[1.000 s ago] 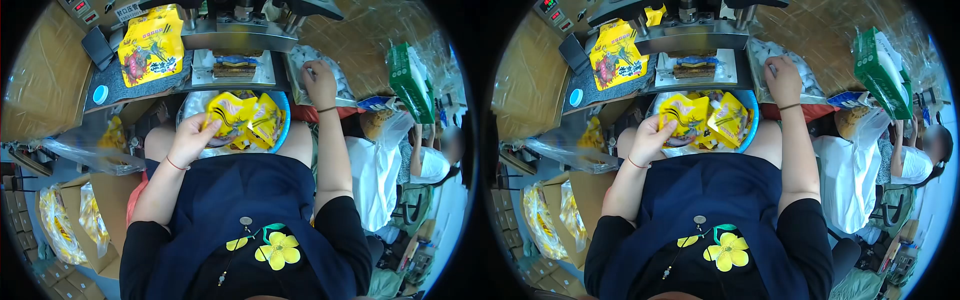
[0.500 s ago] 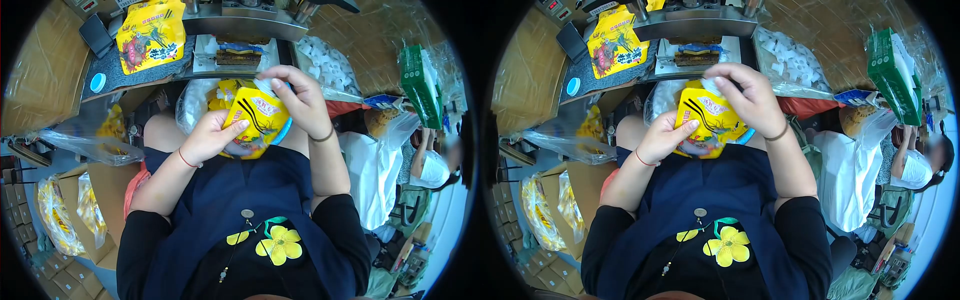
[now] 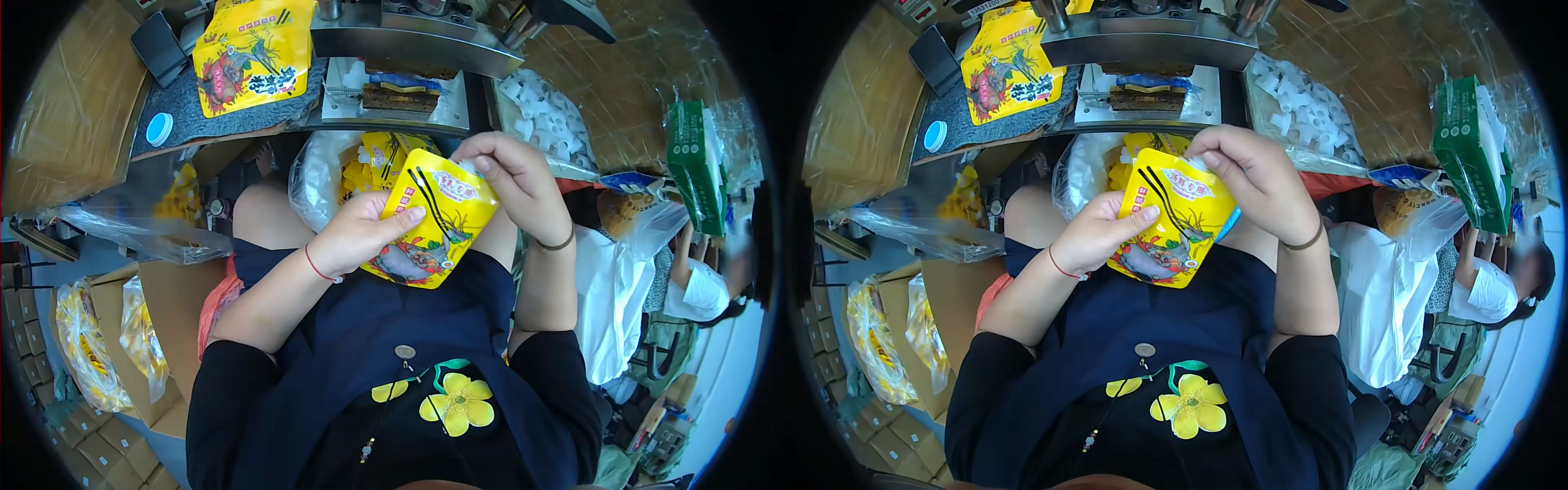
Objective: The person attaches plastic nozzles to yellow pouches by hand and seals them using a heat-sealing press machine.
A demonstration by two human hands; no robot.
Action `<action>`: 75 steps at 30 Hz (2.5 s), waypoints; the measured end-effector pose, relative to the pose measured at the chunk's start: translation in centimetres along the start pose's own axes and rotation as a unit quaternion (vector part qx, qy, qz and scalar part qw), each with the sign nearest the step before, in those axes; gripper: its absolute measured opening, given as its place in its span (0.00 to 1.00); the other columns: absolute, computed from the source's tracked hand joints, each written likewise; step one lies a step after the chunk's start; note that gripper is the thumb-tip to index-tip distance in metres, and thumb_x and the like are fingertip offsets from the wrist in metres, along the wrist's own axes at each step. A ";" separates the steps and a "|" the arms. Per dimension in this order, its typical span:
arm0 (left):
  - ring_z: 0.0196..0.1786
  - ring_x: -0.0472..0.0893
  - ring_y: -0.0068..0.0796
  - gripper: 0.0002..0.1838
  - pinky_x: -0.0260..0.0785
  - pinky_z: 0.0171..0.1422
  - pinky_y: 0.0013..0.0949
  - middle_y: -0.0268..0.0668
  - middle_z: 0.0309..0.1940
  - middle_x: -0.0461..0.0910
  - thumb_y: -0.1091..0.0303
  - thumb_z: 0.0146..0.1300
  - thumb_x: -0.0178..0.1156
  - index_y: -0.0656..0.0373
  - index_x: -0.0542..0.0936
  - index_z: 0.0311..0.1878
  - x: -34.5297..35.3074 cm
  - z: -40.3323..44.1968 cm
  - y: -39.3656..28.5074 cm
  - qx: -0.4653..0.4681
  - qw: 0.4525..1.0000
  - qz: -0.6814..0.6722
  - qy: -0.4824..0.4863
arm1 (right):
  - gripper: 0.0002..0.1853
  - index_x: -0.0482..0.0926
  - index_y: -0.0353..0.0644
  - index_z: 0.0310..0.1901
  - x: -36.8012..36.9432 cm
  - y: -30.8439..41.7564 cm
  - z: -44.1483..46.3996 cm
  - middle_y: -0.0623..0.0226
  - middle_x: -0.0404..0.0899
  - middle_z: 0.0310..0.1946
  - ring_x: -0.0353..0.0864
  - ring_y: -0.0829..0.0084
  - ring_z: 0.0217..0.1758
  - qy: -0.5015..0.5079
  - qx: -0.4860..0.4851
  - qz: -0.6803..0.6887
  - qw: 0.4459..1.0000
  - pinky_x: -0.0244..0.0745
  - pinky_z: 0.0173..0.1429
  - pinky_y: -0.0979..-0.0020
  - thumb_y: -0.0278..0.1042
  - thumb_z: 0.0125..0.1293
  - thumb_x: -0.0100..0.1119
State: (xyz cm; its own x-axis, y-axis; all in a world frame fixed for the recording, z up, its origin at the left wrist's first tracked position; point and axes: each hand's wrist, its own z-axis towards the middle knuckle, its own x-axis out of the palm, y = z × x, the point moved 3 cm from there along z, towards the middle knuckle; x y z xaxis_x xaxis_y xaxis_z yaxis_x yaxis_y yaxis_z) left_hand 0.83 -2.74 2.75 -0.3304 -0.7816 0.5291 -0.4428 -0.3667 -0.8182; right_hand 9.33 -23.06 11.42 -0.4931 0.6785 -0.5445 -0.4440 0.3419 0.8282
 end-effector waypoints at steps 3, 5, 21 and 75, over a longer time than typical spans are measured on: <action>0.51 0.85 0.23 0.16 0.77 0.59 0.31 0.37 0.50 0.87 0.63 0.76 0.62 0.65 0.82 0.58 0.0 0.2 0.4 -0.028 0.999 -0.037 0.005 | 0.10 0.80 0.32 0.52 0.1 0.7 0.6 0.62 0.84 0.48 0.83 0.71 0.52 0.057 0.000 -0.014 0.998 0.76 0.58 0.70 0.25 0.78 0.50; 0.51 0.85 0.24 0.15 0.78 0.60 0.32 0.38 0.51 0.87 0.66 0.75 0.63 0.66 0.81 0.58 -0.2 0.3 0.7 -0.052 0.996 -0.066 0.000 | 0.11 0.80 0.36 0.54 -0.9 0.2 0.7 0.57 0.83 0.50 0.84 0.61 0.51 -0.044 -0.026 -0.124 0.991 0.77 0.57 0.66 0.26 0.75 0.54; 0.57 0.80 0.37 0.31 0.74 0.64 0.39 0.46 0.57 0.78 0.60 0.70 0.69 0.67 0.68 0.66 -11.0 3.8 -6.9 0.205 0.867 0.318 -0.325 | 0.14 0.81 0.37 0.51 -5.5 -11.3 0.2 0.48 0.80 0.44 0.80 0.45 0.48 -0.212 0.024 -0.379 0.900 0.76 0.54 0.54 0.24 0.64 0.61; 0.48 0.85 0.45 0.14 0.76 0.53 0.42 0.45 0.46 0.86 0.68 0.76 0.55 0.63 0.81 0.58 -14.2 -4.5 -8.4 0.273 0.662 0.599 -0.358 | 0.12 0.77 0.39 0.53 -4.6 -9.0 0.5 0.49 0.78 0.45 0.79 0.43 0.49 -0.305 0.013 -0.414 0.858 0.76 0.51 0.51 0.26 0.70 0.56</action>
State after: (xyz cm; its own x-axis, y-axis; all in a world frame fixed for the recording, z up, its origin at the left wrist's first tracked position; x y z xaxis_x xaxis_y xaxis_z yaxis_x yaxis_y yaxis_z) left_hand 5.51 13.72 3.14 0.3948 -0.6438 -0.6555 0.2125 0.7581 -0.6166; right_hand 15.94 -28.95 6.56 0.4697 0.4077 -0.7831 -0.4320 0.8797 0.1989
